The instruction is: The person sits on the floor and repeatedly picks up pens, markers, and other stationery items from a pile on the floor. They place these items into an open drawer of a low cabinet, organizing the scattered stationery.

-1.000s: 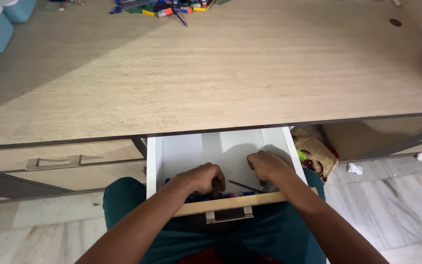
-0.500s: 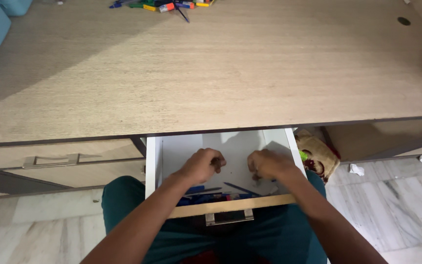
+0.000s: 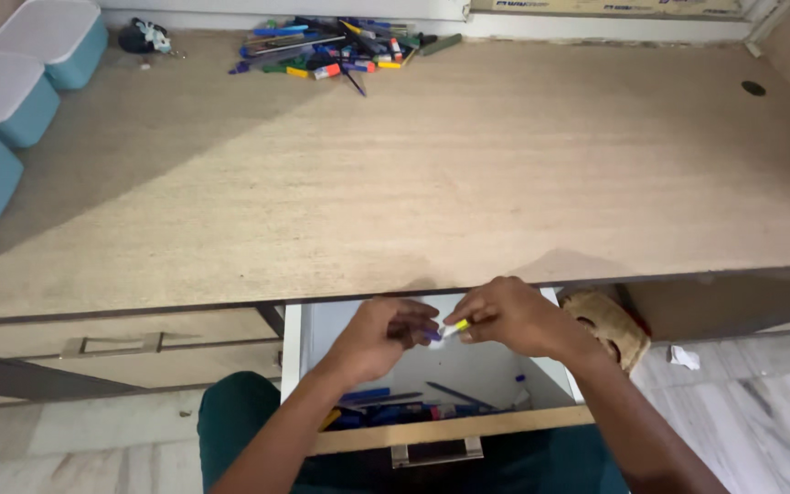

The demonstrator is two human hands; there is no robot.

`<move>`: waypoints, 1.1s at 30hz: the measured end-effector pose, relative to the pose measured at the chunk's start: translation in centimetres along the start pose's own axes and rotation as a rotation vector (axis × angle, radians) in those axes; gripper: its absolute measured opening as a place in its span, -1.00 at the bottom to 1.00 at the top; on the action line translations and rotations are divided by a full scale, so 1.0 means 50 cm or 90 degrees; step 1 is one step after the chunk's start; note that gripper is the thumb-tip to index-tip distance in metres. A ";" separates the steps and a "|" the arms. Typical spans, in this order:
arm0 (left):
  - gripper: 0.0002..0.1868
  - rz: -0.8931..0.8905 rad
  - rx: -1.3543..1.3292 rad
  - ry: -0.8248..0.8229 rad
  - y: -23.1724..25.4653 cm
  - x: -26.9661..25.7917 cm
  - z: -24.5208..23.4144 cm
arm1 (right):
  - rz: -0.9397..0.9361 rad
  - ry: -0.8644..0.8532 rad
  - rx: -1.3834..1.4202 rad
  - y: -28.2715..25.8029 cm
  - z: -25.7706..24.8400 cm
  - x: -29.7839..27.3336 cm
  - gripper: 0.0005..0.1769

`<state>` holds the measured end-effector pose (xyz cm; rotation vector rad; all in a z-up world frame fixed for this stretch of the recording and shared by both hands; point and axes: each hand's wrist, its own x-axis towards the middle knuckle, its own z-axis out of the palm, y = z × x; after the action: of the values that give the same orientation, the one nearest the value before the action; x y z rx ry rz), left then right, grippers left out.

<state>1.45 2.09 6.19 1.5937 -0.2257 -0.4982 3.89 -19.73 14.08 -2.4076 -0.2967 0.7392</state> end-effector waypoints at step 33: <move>-0.81 0.338 0.093 0.520 0.030 0.512 -0.497 | -0.340 0.388 0.192 -0.075 -0.152 0.685 -0.81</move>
<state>35.32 13.06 3.50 1.6694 -0.0513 0.5931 36.18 -7.75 6.43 -2.0058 -0.4990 -0.1822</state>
